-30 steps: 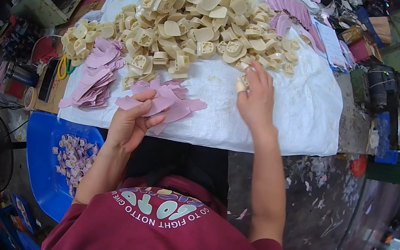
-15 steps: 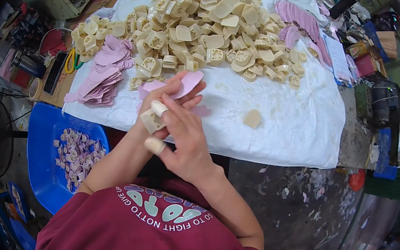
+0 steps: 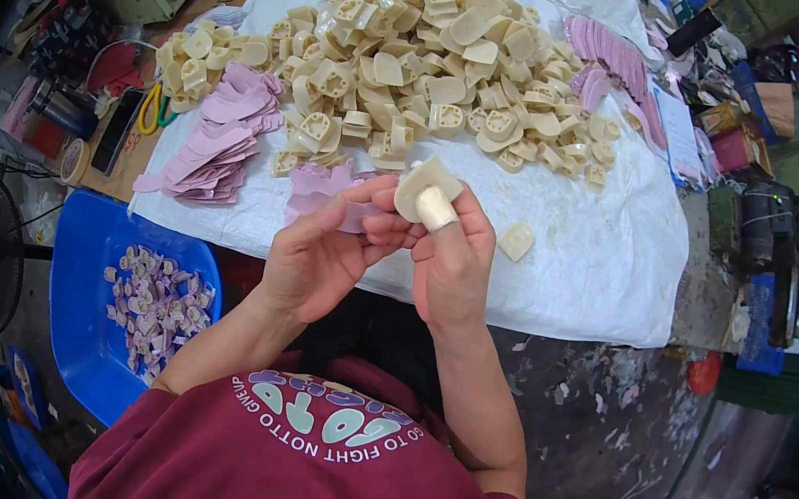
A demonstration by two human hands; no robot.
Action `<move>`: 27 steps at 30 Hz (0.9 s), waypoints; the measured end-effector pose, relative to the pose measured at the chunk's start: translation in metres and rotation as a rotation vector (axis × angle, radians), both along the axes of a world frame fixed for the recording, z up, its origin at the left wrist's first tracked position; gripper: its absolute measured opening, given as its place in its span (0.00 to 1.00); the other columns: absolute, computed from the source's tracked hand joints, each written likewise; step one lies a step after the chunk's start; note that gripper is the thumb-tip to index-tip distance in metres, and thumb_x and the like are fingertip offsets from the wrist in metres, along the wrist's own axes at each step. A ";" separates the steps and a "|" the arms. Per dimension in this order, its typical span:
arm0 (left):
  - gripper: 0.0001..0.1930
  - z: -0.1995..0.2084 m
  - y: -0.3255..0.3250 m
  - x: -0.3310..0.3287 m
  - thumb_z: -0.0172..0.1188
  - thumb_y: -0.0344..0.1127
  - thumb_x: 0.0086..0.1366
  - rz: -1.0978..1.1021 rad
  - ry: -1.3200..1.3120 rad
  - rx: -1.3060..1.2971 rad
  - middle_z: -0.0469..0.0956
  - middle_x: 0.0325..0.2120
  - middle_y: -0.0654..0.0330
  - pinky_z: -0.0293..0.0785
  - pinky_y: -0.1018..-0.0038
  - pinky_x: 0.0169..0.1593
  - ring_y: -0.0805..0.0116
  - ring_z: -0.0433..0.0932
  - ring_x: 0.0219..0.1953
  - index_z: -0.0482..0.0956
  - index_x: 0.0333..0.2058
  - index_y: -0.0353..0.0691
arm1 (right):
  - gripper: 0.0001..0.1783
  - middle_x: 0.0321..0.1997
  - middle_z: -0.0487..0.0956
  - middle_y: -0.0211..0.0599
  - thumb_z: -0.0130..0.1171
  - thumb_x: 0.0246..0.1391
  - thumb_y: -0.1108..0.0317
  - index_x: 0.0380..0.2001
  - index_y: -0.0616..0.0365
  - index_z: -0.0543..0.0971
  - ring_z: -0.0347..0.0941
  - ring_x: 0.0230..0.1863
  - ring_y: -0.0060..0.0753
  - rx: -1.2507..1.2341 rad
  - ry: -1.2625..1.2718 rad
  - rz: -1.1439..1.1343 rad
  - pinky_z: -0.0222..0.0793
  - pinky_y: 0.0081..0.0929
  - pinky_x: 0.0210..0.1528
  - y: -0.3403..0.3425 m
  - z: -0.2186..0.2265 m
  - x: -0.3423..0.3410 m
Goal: The person repeatedly picks up small beige plastic components and pink foam pieces from a table. They insert the foam into the plastic parts and place the assembled units into a blue bin.
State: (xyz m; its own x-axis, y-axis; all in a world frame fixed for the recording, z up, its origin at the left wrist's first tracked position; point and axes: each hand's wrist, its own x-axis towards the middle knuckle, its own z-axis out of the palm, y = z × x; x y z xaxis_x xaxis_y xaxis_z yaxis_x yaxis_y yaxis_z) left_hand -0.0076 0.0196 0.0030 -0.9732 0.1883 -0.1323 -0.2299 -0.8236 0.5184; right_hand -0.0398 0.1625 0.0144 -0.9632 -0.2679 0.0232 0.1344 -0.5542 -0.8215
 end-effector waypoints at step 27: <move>0.23 0.016 -0.014 0.016 0.48 0.44 0.70 0.060 0.104 -0.101 0.72 0.52 0.43 0.68 0.63 0.58 0.57 0.73 0.55 0.68 0.56 0.32 | 0.17 0.39 0.80 0.47 0.63 0.36 0.84 0.33 0.65 0.73 0.77 0.40 0.48 0.904 1.032 -0.373 0.75 0.34 0.42 -0.011 0.019 0.028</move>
